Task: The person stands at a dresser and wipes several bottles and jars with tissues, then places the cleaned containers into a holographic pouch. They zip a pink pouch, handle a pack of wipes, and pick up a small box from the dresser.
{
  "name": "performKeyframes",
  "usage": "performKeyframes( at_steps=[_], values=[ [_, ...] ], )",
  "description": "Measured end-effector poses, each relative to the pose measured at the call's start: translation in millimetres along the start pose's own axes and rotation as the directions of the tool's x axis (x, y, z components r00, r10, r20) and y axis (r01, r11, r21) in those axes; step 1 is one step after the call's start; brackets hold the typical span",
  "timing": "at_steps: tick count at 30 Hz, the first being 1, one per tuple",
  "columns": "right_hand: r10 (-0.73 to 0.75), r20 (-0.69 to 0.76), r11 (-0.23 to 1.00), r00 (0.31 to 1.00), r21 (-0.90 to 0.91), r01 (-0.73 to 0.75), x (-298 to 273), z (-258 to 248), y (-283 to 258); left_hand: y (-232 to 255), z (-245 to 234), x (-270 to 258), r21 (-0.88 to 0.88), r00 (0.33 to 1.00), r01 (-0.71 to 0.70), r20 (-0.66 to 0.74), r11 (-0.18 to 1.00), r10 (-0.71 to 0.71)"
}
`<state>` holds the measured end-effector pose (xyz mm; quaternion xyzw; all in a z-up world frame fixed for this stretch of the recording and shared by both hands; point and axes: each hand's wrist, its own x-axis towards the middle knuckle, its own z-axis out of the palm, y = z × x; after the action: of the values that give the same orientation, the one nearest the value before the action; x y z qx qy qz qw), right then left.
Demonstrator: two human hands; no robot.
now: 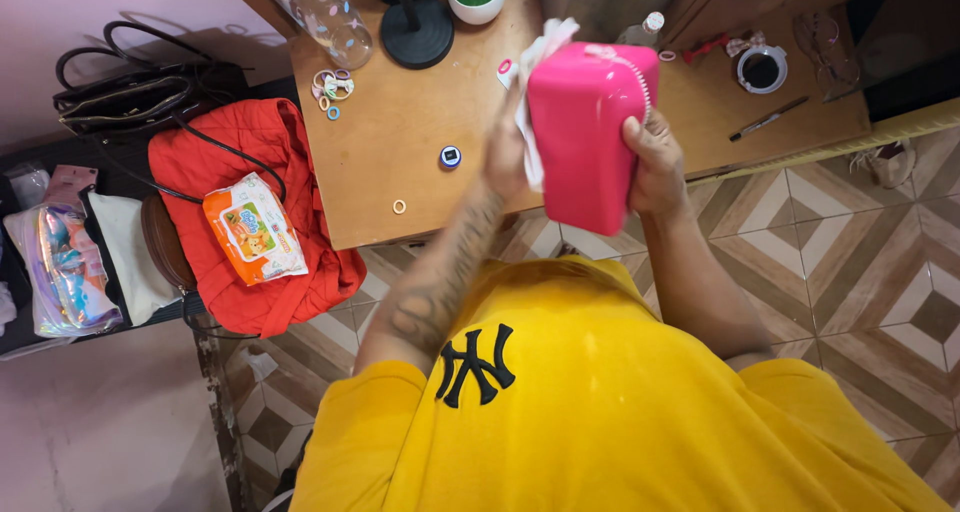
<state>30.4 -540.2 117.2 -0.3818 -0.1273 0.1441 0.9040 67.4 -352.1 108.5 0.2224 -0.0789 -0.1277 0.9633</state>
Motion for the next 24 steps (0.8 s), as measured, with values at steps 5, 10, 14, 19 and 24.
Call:
performKeyframes(
  at_steps=[5, 10, 14, 19, 24],
  values=[
    [-0.082, 0.037, 0.994, 0.996, 0.081, 0.079, 8, 15, -2, -85, -44, -58, 0.408, 0.979, 0.041, -0.197, 0.912, 0.044],
    [-0.085, -0.039, 0.988, 0.996, 0.122, 0.090, 16, 33, -15, -75, -43, -88, 0.768, 0.999, 0.050, -0.053, 0.638, -0.014],
    [0.048, -0.057, 0.948, 0.997, 0.318, -0.028, 18, 39, -13, -38, -15, -46, 0.811, 0.970, -0.196, 0.078, 0.552, 0.231],
    [0.071, -0.023, 0.934, 0.997, 0.352, -0.059, 16, 34, -1, 6, -14, 15, 0.567, 0.998, -0.063, 0.044, 0.821, 0.046],
    [-0.025, -0.140, 0.950, 0.990, 0.306, 0.067, 23, 4, -11, -13, -11, -32, 0.698, 0.997, -0.057, 0.010, 0.714, 0.070]
  ],
)
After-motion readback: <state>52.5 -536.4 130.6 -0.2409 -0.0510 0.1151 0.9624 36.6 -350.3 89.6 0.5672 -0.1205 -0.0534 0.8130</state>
